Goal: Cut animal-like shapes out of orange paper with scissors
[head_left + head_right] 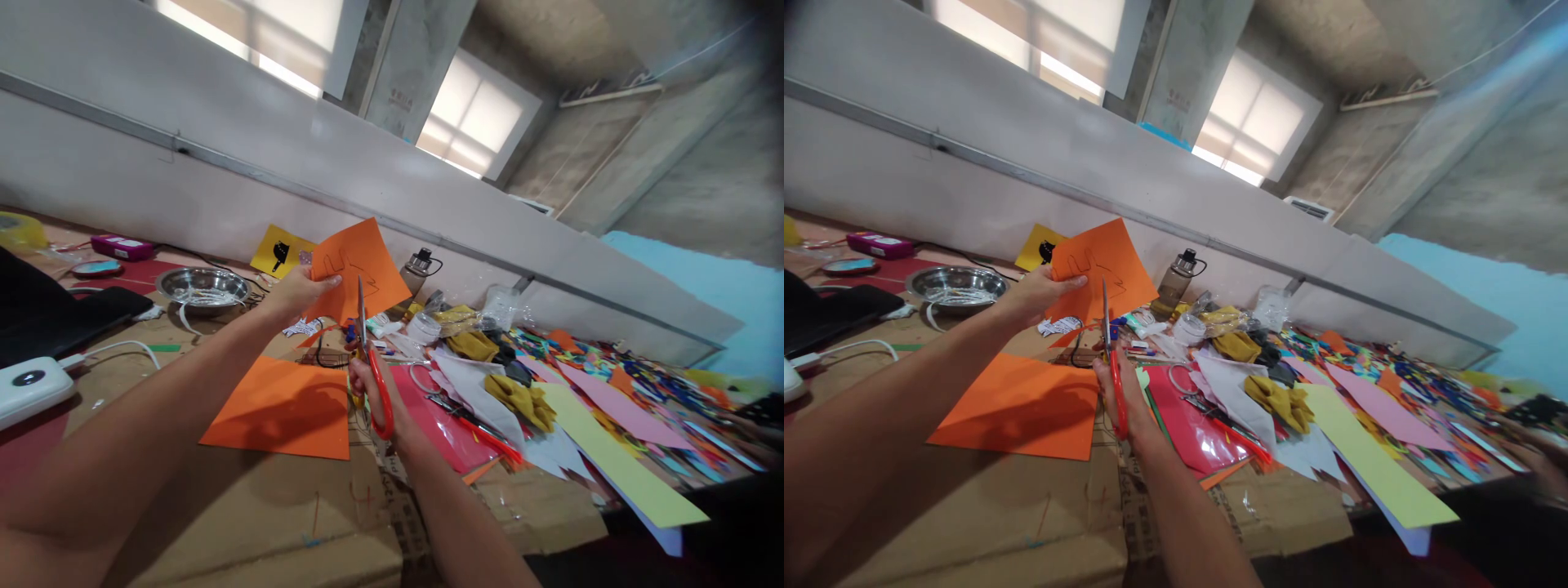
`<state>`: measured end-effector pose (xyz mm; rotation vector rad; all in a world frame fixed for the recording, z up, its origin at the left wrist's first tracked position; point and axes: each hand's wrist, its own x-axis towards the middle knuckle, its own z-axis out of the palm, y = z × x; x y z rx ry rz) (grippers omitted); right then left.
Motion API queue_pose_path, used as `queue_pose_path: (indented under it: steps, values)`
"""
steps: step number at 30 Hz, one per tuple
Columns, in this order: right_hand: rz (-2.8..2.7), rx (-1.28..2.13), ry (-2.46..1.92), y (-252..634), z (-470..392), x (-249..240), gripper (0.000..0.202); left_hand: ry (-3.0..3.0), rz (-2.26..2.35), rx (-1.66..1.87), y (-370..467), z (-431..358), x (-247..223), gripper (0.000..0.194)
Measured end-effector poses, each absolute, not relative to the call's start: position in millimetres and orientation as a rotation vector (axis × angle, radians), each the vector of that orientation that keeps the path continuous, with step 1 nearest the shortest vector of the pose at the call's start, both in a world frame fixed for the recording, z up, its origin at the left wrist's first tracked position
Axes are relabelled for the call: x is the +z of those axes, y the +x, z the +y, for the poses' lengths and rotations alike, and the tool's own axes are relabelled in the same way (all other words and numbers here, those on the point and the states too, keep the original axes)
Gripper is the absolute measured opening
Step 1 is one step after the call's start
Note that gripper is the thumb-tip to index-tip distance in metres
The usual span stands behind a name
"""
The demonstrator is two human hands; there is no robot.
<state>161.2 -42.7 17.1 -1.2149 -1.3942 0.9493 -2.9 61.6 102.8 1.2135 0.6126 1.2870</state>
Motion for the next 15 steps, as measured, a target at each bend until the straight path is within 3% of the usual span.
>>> queue_pose_path:
  steps: [15]
  values:
    - [-1.274,1.064,-1.181,153.9,-45.5,20.7,0.034,1.161,0.606,1.258,-1.9,58.4,104.5,0.030]
